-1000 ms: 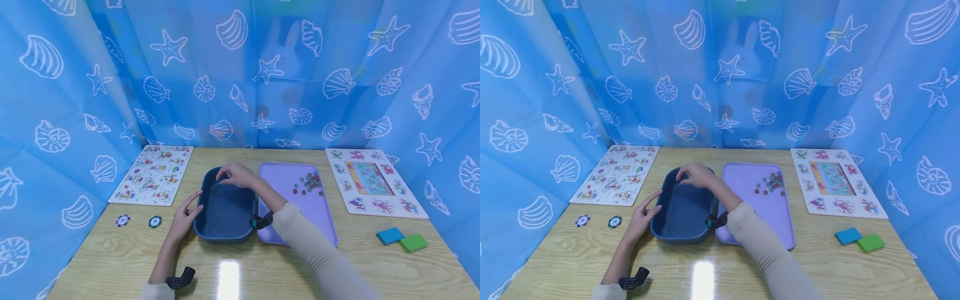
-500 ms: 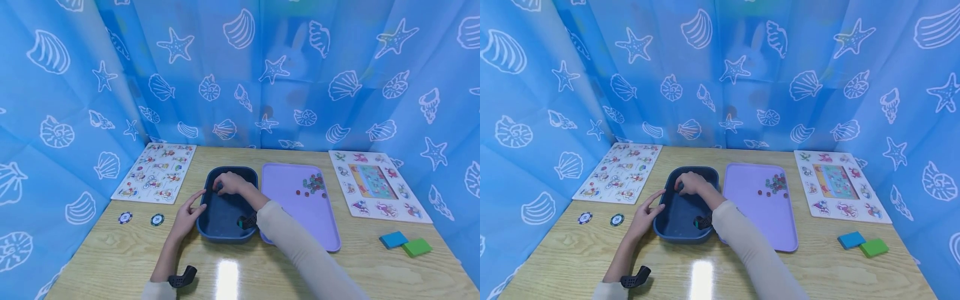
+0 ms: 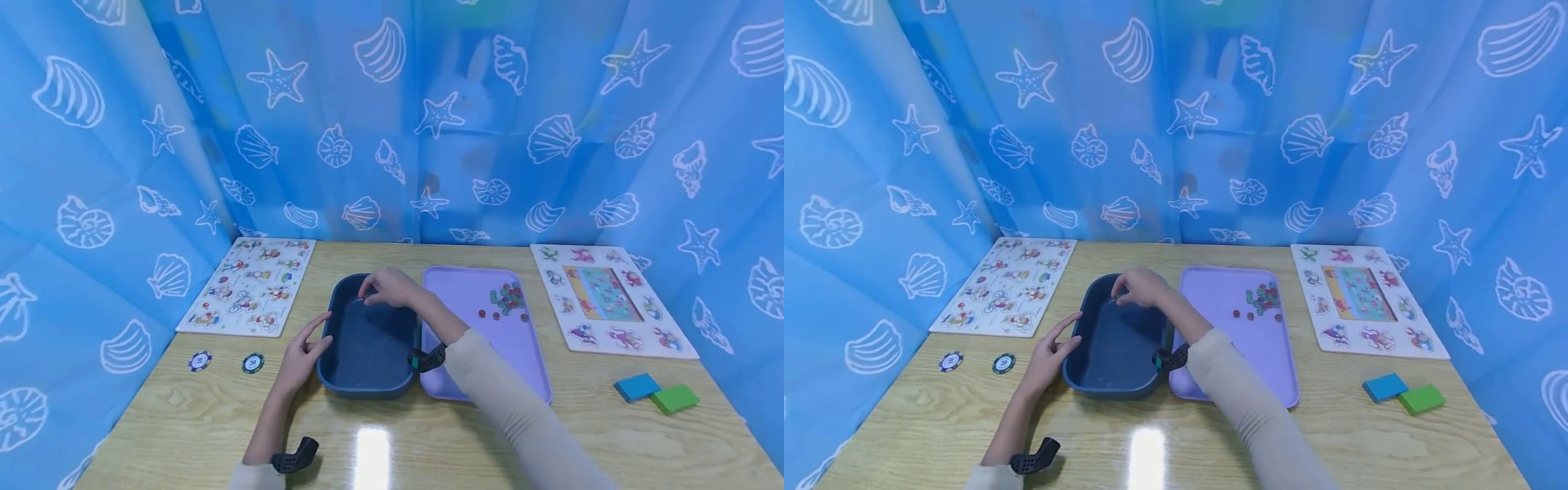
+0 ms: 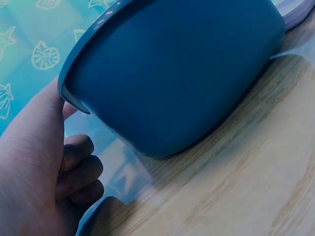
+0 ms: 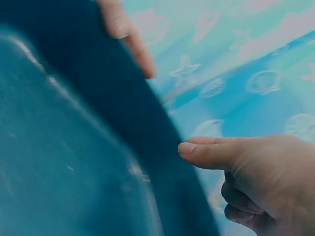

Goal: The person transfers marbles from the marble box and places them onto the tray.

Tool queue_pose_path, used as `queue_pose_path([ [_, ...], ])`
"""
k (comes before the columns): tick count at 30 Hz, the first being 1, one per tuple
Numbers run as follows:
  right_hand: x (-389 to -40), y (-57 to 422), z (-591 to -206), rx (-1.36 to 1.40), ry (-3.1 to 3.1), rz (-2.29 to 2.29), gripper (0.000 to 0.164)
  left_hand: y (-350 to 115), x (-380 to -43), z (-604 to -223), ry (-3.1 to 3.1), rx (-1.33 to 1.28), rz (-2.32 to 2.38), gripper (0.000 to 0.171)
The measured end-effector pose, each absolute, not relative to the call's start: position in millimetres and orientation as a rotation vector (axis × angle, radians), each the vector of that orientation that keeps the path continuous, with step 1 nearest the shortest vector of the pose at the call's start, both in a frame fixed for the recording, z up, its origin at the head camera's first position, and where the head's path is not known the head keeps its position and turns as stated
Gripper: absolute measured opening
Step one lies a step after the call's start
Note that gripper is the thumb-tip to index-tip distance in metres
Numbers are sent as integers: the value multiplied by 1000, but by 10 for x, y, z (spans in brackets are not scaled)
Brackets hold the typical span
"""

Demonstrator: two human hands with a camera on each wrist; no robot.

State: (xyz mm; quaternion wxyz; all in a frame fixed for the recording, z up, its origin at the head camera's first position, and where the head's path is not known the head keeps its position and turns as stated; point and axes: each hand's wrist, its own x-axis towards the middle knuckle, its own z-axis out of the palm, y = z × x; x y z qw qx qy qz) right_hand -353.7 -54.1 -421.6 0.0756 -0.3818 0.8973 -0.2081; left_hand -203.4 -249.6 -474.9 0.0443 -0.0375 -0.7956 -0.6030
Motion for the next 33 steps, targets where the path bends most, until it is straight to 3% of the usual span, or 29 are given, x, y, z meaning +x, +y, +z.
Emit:
queue_pose_path([
  [9,-3432,309,-3953,-1121,2738,-871,16,-2483,-2024,-4750,-2420,-84,-1827,44],
  [17,-3416,1011,-4325,-977,2761,-884,17,-2515,-2088,-4882,-2431,-68,-1845,43],
  [24,-3391,1284,-4679,-922,2772,-840,14,-2495,-2045,-4791,-2411,-102,-1893,44],
  [33,-3361,1451,-4715,-867,2834,-867,18,-2448,-2020,-4739,-2421,-61,-1869,44],
])
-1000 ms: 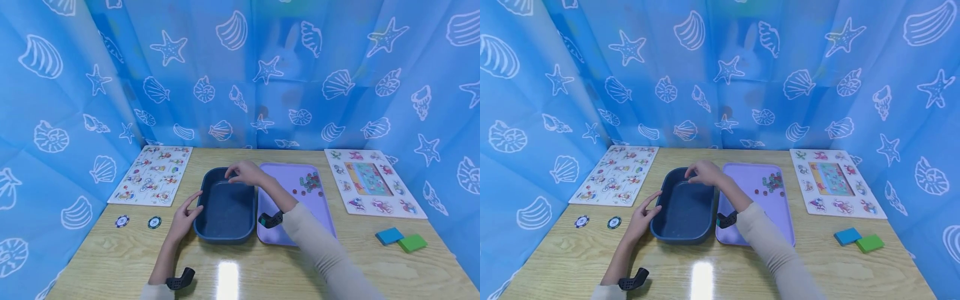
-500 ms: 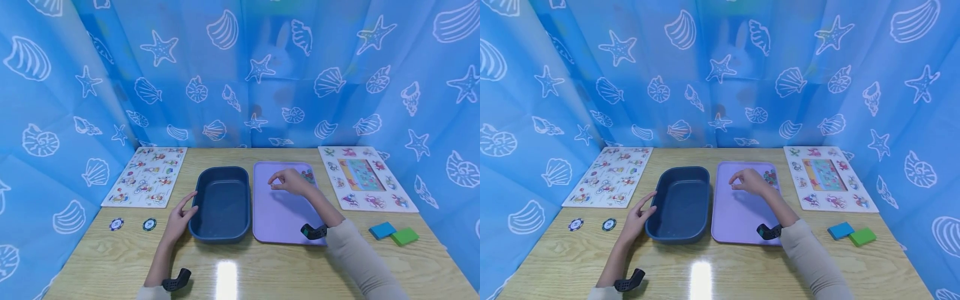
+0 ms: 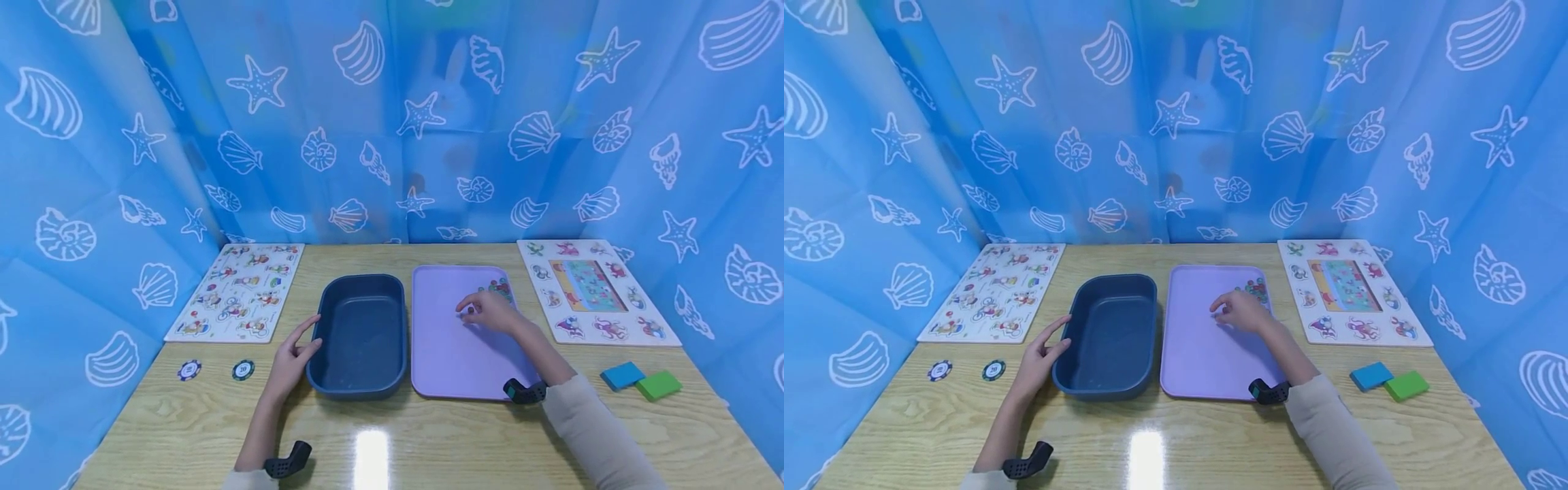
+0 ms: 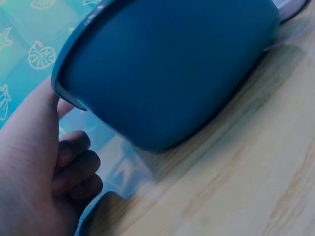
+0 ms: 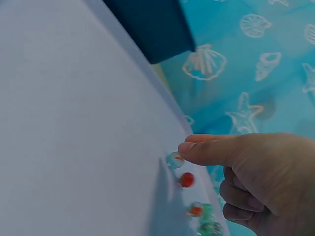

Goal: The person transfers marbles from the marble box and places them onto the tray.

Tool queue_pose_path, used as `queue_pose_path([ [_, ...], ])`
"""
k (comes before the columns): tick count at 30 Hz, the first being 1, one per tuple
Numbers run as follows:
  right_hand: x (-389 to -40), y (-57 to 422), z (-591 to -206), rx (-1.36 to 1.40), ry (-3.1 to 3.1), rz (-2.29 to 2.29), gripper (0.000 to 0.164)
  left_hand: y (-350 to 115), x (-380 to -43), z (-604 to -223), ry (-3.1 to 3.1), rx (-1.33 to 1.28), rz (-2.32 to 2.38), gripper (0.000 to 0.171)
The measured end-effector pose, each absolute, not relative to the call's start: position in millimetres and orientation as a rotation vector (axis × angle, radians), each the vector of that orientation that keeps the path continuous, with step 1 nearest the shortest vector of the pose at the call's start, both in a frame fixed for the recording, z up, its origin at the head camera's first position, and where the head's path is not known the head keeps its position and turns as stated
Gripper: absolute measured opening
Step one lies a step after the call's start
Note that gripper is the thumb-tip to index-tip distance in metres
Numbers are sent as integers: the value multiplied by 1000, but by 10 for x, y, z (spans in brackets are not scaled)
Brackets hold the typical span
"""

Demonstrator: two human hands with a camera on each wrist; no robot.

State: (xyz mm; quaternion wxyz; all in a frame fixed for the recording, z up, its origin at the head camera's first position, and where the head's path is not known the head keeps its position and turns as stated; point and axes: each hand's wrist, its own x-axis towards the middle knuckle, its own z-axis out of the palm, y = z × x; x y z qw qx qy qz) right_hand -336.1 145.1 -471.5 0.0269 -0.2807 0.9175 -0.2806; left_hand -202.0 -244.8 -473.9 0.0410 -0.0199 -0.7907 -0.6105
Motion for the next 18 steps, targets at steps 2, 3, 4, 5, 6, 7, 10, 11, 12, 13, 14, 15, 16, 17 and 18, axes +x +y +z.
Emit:
queue_pose_path([
  [2,-3345,1505,-4673,-858,2881,-871,17,-2444,-2031,-4736,-2426,-47,-1865,44],
  [3,-3338,1541,-4651,-853,2903,-883,17,-2442,-2034,-4732,-2422,-38,-1873,43],
  [4,-3328,1575,-4619,-837,2922,-895,16,-2444,-2037,-4728,-2422,-28,-1877,43],
  [5,-3318,1611,-4585,-818,2940,-913,16,-2447,-2038,-4719,-2426,-22,-1878,43],
  [6,-3309,1649,-4548,-791,2953,-935,16,-2453,-2040,-4711,-2423,-23,-1883,43],
  [7,-3301,1691,-4506,-772,2959,-967,16,-2463,-2043,-4700,-2418,-23,-1890,43],
  [10,-3279,1828,-4344,-749,3013,-1025,18,-2501,-2050,-4658,-2411,-33,-1892,43],
  [11,-3272,1878,-4283,-751,3042,-1038,18,-2524,-2058,-4645,-2396,-33,-1898,42],
  [12,-3260,1928,-4216,-743,3077,-1043,20,-2552,-2072,-4638,-2371,-31,-1907,41],
  [13,-3247,1976,-4144,-736,3122,-1036,21,-2582,-2091,-4628,-2339,-27,-1902,40],
  [14,-3231,2020,-4069,-730,3183,-1015,21,-2611,-2111,-4611,-2302,-13,-1888,39],
  [15,-3206,2057,-3989,-701,3236,-1001,23,-2640,-2133,-4581,-2256,6,-1865,37],
  [16,-3179,2086,-3909,-661,3289,-996,23,-2670,-2161,-4546,-2207,24,-1827,35],
  [17,-3145,2105,-3822,-619,3343,-992,24,-2706,-2202,-4520,-2153,40,-1787,34],
  [18,-3115,2117,-3740,-575,3400,-986,24,-2717,-2224,-4441,-2112,65,-1726,32],
])
